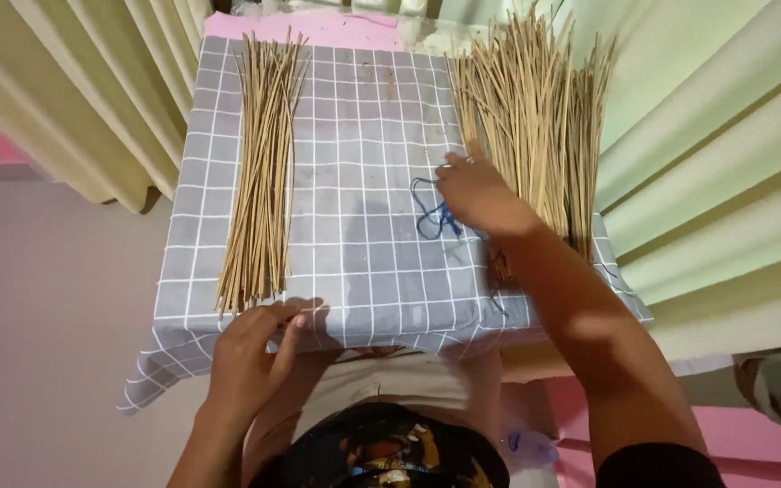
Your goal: Assembling and tying bundles of broom sticks using blue string on a table.
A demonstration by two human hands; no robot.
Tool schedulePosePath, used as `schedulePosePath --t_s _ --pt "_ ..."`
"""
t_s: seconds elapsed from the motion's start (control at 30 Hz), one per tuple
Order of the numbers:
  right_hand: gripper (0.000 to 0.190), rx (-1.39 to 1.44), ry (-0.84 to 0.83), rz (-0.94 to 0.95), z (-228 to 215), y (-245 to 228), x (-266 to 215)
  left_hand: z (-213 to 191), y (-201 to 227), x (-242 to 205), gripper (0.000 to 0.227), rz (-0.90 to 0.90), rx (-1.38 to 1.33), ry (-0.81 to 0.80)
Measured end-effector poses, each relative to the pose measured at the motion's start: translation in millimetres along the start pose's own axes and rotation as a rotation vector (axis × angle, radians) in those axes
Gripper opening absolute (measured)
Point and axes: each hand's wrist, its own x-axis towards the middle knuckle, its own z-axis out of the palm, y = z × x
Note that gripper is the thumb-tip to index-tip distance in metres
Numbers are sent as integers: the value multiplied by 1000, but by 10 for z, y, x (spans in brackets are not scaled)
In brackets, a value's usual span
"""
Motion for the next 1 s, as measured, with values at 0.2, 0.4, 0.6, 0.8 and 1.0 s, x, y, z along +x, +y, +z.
schedulePosePath --t_s 0.2,0.4,0.6,0.8,1.0 --pt "55 431 133 43 -139 280 -559 10 -39 -32 17 37 21 50" --pt "37 397 787 213 541 387 -1299 -23 11 -30 19 -48 37 -8" --pt "40 661 247 701 813 -275 -1574 -14 86 29 22 -55 34 -36" --pt "42 1065 538 794 945 -166 -1656 9 108 30 21 -19 -5 -39" --pt "37 2181 1125 917 1009 -289 -1716 77 22 -33 22 -54 10 -62"
